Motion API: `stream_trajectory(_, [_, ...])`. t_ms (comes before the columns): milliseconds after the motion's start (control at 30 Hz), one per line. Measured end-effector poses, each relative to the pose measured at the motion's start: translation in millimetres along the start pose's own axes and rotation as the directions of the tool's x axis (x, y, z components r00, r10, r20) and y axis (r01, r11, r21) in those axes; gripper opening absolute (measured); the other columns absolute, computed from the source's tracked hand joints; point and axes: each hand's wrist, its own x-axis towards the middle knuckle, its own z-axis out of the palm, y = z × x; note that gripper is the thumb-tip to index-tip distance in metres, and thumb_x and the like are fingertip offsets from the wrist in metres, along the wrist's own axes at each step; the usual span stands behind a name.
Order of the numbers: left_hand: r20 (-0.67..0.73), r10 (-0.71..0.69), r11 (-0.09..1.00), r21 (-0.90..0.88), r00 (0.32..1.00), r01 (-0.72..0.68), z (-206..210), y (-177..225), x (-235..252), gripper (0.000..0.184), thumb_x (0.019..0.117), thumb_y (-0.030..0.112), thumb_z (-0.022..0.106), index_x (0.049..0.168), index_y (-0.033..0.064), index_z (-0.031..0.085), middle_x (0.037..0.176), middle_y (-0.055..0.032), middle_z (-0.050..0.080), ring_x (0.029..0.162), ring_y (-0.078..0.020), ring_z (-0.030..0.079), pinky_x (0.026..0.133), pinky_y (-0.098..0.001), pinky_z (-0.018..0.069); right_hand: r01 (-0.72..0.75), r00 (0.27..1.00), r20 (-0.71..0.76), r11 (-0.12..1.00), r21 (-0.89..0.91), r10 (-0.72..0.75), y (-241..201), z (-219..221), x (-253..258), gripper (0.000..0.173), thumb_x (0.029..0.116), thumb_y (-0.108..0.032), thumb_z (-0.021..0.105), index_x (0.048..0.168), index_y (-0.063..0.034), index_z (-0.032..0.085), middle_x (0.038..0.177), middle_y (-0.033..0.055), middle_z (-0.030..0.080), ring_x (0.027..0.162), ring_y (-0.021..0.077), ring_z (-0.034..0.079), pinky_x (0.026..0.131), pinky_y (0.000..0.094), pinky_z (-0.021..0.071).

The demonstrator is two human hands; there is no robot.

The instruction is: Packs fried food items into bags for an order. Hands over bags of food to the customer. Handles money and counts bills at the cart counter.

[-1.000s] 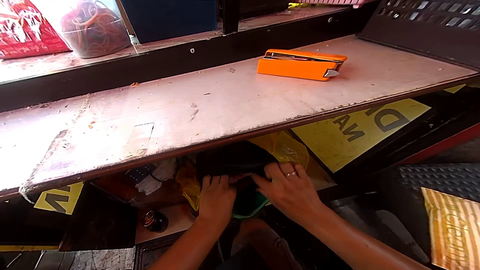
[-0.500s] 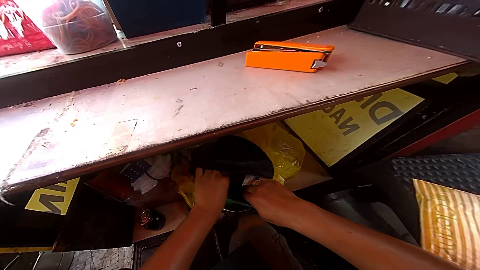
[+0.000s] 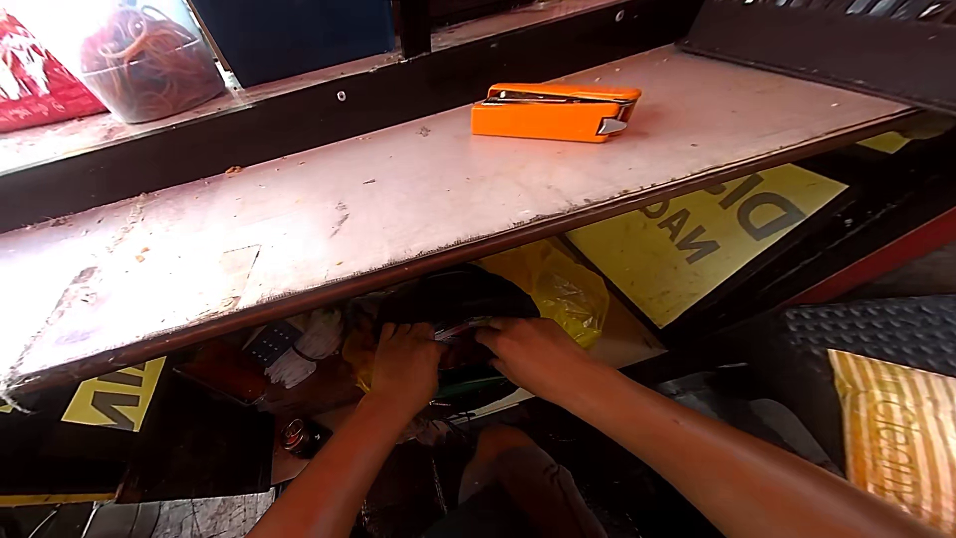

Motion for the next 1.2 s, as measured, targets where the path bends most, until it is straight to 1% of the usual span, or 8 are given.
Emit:
stream_trajectory(300, [0.002,0.013,0.997,-0.071,1.0,-0.013,1.4,-3.8,2.6,0.031,0.0886,0.053,0.074,0.11,0.0301,0.078,0.118,0.0003,0.066,0.114,-0.0194,0.059,0.107,-0.0486,0.0388,0.053,0.998,0.04,0.998,-0.043,-0.051,7.8,8.3,4.5,0.017,0.0963,-0.024,0.071,0.104,-0.0102,0.075,0.102,0.0089,0.07,0.087,0.0271,0.071,0.072,0.045,0.0593])
stream_trajectory(433, [-0.068,0.059,0.978,-0.196,0.996,-0.071,2.6,-11.9,-0.6,0.019,0.0992,0.033,0.066,0.114,0.0278,0.078,0.122,-0.003,0.066,0.116,-0.0217,0.06,0.107,-0.049,0.0406,0.047,0.998,0.033,0.999,0.014,-0.048,7.8,7.7,4.4,0.017,0.0979,-0.009,0.062,0.109,-0.0069,0.075,0.112,0.0104,0.072,0.095,0.03,0.071,0.076,0.0482,0.0593])
stream_trajectory(533, [-0.027,0.057,0.976,-0.208,0.998,-0.062,0.1,-11.9,-2.4,0.021,0.0956,0.027,0.071,0.116,0.0273,0.077,0.126,-0.0041,0.064,0.119,-0.0227,0.058,0.109,-0.049,0.0395,0.072,0.997,0.012,0.995,0.075,-0.074,10.6,8.5,3.7,0.024,0.0979,-0.009,0.063,0.121,-0.0089,0.072,0.118,0.0105,0.072,0.1,0.0303,0.071,0.081,0.0501,0.0588])
stream_trajectory(633, [-0.038,0.056,0.976,-0.21,0.998,-0.063,1.4,-14.1,-1.3,0.022,0.0937,0.024,0.073,0.115,0.0274,0.077,0.126,-0.0036,0.065,0.119,-0.0226,0.059,0.108,-0.0489,0.0405,0.271,0.928,-0.29,0.958,0.094,-0.234,23.0,27.1,2.8,0.011,0.09,-0.013,0.075,0.101,-0.0139,0.076,0.103,0.0041,0.073,0.082,0.0247,0.072,0.064,0.0466,0.0601])
stream_trajectory(700, [-0.058,0.048,0.983,-0.177,0.997,-0.057,5.0,-12.8,-0.8,0.021,0.0942,0.025,0.072,0.114,0.0285,0.078,0.124,-0.0033,0.065,0.118,-0.0225,0.059,0.107,-0.0483,0.0414,0.361,0.869,-0.383,0.931,0.059,-0.312,28.0,37.7,2.6,0.012,0.0908,-0.013,0.073,0.1,-0.0187,0.077,0.11,-0.0001,0.073,0.08,0.0201,0.072,0.06,0.0424,0.0605])
stream_trajectory(867, [-0.17,0.076,0.988,-0.12,0.982,-0.097,19.5,-14.7,-3.5,0.018,0.0942,0.024,0.071,0.11,0.0297,0.078,0.116,-0.003,0.067,0.112,-0.0226,0.061,0.103,-0.0481,0.0435,0.311,0.901,-0.298,0.949,-0.061,-0.314,16.5,47.6,-1.1,0.02,0.0896,-0.005,0.071,0.103,-0.019,0.079,0.108,0.0054,0.069,0.072,0.0233,0.068,0.056,0.0418,0.0575])
stream_trajectory(1033, [-0.253,0.098,0.985,-0.113,0.963,-0.13,26.1,-16.6,-3.2,0.018,0.0968,0.019,0.066,0.105,0.0287,0.079,0.11,-0.0032,0.068,0.107,-0.0227,0.063,0.099,-0.0487,0.0469,0.228,0.948,-0.219,0.973,-0.046,-0.233,6.1,51.5,3.8,0.017,0.0902,-0.007,0.071,0.102,-0.0166,0.079,0.111,0.0093,0.069,0.075,0.0277,0.069,0.058,0.0461,0.0578])
stream_trajectory(1200, [-0.149,0.096,0.966,-0.226,0.984,-0.128,11.3,-24.1,-3.9,0.027,0.101,0.017,0.057,0.115,0.0277,0.077,0.12,-0.0022,0.066,0.115,-0.0211,0.06,0.105,-0.0482,0.0441,0.248,0.874,-0.449,0.965,0.087,-0.184,16.4,57.6,8.2,0.013,0.0971,-0.013,0.062,0.095,-0.0098,0.074,0.1,0.0058,0.07,0.072,0.0222,0.069,0.057,0.0411,0.0592])
